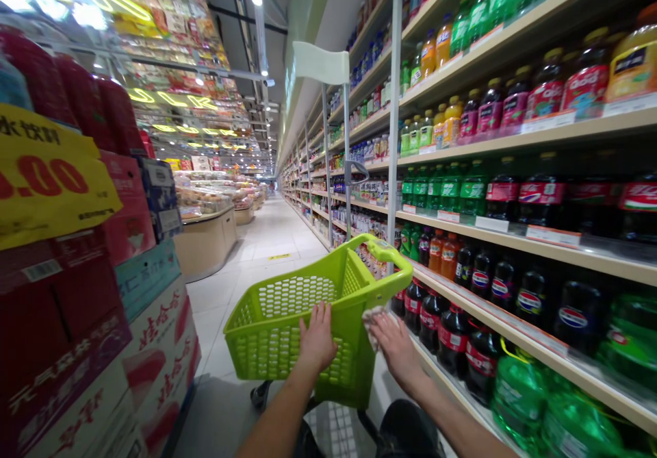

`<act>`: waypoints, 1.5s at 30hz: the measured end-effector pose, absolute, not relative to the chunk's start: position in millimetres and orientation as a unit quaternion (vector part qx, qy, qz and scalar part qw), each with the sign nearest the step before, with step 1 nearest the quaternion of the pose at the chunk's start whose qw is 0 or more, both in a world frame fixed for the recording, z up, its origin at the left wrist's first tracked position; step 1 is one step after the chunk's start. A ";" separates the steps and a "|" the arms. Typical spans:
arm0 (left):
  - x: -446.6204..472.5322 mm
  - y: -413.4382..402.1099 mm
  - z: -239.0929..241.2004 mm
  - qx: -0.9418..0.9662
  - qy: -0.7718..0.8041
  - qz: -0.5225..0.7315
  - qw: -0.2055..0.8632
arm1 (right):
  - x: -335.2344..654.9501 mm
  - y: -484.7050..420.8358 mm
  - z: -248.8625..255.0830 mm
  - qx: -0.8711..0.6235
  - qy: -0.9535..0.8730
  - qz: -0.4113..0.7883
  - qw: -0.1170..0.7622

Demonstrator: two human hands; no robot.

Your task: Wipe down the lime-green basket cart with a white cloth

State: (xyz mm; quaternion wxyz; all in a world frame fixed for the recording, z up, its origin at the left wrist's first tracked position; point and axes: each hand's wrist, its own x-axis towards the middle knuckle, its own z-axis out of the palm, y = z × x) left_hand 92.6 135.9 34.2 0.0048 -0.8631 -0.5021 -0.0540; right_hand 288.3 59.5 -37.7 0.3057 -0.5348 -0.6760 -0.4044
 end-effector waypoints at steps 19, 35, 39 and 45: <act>93.0 132.8 33.6 -0.857 -0.513 -0.049 -0.007 | 296.0 55.1 -28.3 -0.540 -0.660 -0.418 0.314; 94.5 132.4 32.6 -0.855 -0.516 -0.050 -0.013 | 315.3 53.2 3.1 -0.563 -0.637 -0.401 0.343; 95.4 130.7 34.3 -0.852 -0.520 -0.055 -0.027 | 341.7 63.5 43.9 -0.619 -0.555 -0.410 0.374; 94.3 129.5 38.1 -0.854 -0.516 -0.052 -0.033 | 325.0 60.0 -20.6 -0.570 -0.636 -0.406 0.326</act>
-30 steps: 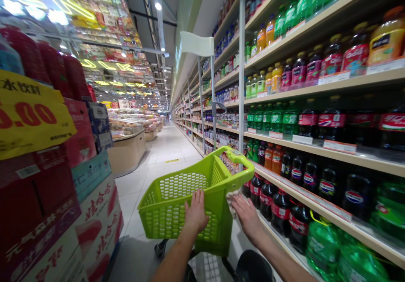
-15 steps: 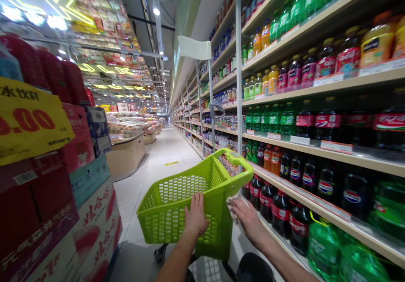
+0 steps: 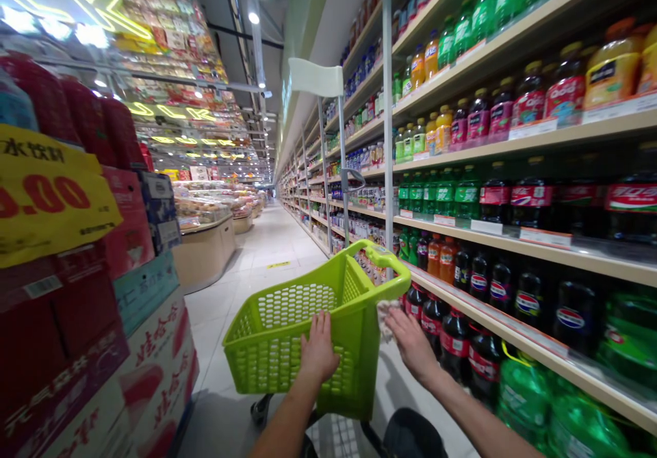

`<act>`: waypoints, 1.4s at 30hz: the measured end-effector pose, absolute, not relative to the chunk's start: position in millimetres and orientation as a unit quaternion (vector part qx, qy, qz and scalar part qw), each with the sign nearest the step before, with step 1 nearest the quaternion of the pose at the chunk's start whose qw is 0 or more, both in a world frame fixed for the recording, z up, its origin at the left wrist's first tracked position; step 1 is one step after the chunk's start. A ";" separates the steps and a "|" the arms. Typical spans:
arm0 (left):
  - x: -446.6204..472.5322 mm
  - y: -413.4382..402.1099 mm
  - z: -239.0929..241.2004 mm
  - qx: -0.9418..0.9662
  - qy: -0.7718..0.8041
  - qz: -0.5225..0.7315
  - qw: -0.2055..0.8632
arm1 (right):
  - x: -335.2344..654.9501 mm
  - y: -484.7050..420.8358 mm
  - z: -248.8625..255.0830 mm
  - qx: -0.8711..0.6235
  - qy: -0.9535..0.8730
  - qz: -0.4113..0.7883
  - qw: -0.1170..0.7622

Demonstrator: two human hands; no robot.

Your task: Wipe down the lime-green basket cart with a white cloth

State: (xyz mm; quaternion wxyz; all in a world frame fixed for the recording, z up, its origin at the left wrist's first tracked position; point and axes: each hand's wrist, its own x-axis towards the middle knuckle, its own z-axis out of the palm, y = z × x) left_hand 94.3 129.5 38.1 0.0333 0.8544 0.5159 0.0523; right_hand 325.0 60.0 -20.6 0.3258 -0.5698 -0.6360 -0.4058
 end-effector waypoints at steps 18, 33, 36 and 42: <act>95.0 133.6 33.7 0.855 0.516 0.049 0.025 | 338.2 51.7 18.2 -0.572 -0.641 -0.388 0.334; 94.6 133.1 36.7 0.855 0.515 0.049 0.037 | 337.3 83.5 66.7 -0.641 -0.646 -0.353 0.216; 96.4 132.9 35.5 0.853 0.518 0.057 0.037 | 353.2 78.4 81.1 -0.698 -0.577 -0.358 0.225; 95.5 133.6 33.6 0.855 0.513 0.060 0.040 | 296.8 102.4 50.6 -0.583 -0.702 -0.347 0.216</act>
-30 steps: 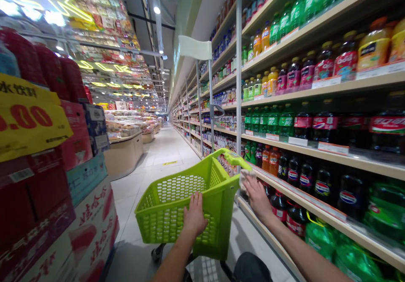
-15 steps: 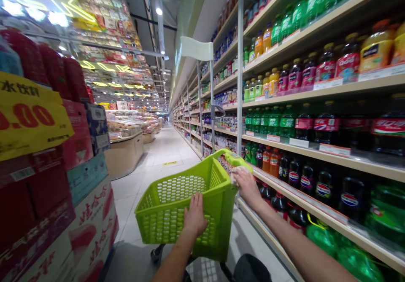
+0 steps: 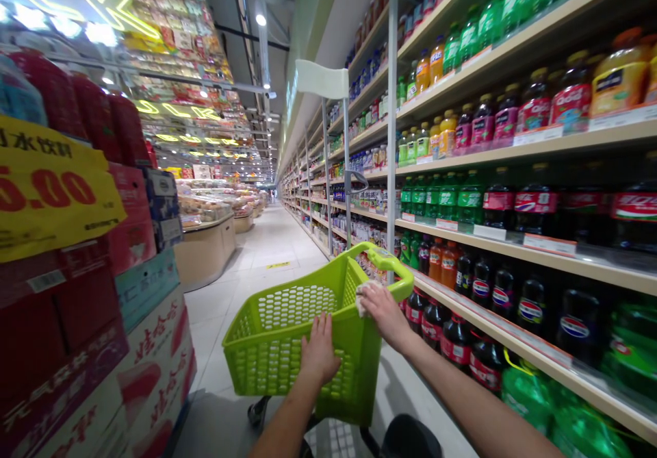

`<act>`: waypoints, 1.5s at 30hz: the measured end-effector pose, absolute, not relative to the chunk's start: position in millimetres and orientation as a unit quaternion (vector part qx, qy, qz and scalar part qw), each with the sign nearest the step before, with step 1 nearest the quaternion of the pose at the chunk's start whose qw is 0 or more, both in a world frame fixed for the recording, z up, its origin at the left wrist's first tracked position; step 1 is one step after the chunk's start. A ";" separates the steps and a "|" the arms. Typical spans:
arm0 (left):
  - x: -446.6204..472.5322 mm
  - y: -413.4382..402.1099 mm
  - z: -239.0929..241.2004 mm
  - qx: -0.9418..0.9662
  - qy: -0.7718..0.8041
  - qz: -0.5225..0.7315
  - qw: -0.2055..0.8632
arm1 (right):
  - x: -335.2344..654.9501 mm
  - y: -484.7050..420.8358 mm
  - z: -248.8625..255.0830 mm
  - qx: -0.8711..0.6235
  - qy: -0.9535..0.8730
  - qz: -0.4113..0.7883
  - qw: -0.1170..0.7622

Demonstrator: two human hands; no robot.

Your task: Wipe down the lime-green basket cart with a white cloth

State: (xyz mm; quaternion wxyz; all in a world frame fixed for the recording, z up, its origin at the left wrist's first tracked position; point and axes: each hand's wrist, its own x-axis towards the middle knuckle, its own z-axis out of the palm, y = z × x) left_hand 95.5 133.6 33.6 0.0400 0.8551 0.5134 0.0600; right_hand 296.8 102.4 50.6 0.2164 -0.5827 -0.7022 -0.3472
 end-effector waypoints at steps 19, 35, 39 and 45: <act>89.5 138.4 33.6 0.854 0.514 0.061 0.062 | 283.1 119.8 38.1 -0.557 -0.713 -0.364 0.224; 72.6 148.6 32.6 0.838 0.539 0.063 0.065 | 262.6 124.7 24.0 -0.547 -0.715 -0.366 0.236; 68.6 149.4 31.0 0.828 0.554 0.062 0.067 | 293.5 114.3 40.5 -0.612 -0.639 -0.379 0.272; 63.4 152.5 28.2 0.845 0.527 0.058 0.064 | 229.4 142.6 2.1 -0.569 -0.679 -0.377 0.272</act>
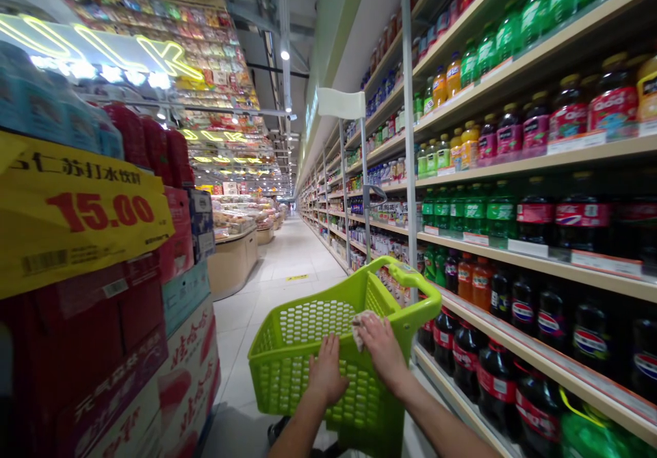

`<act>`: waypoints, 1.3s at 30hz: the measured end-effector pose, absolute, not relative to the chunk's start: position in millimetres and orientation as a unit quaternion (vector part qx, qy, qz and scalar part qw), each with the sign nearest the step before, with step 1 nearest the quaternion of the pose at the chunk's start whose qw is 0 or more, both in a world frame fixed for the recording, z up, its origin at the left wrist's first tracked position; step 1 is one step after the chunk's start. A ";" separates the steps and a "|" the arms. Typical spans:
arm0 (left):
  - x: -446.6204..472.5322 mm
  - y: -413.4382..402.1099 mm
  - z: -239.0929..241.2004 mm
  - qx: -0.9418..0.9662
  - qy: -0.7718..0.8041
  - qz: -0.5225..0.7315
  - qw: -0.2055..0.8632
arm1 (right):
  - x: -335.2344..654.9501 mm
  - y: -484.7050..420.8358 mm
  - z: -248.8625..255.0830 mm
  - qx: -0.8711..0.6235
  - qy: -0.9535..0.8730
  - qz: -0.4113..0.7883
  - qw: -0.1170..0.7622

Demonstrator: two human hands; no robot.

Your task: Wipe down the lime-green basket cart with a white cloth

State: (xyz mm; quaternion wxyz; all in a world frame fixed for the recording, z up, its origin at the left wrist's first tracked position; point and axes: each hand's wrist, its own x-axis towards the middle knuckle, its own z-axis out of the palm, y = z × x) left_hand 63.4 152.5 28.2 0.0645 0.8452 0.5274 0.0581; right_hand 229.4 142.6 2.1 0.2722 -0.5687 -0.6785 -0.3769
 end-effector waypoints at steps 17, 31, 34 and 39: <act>26.9 162.4 25.1 0.819 0.566 0.061 0.072 | 199.4 151.3 -3.4 -0.547 -0.738 -0.330 0.218; 17.4 162.0 24.8 0.798 0.595 0.063 0.073 | 205.1 156.3 -5.9 -0.533 -0.709 -0.386 0.251; 14.4 163.7 24.1 0.804 0.589 0.055 0.058 | 192.8 163.9 -14.8 -0.508 -0.741 -0.377 0.226; 12.9 164.5 24.4 0.806 0.589 0.051 0.045 | 264.9 133.6 30.0 -0.571 -0.699 -0.380 0.203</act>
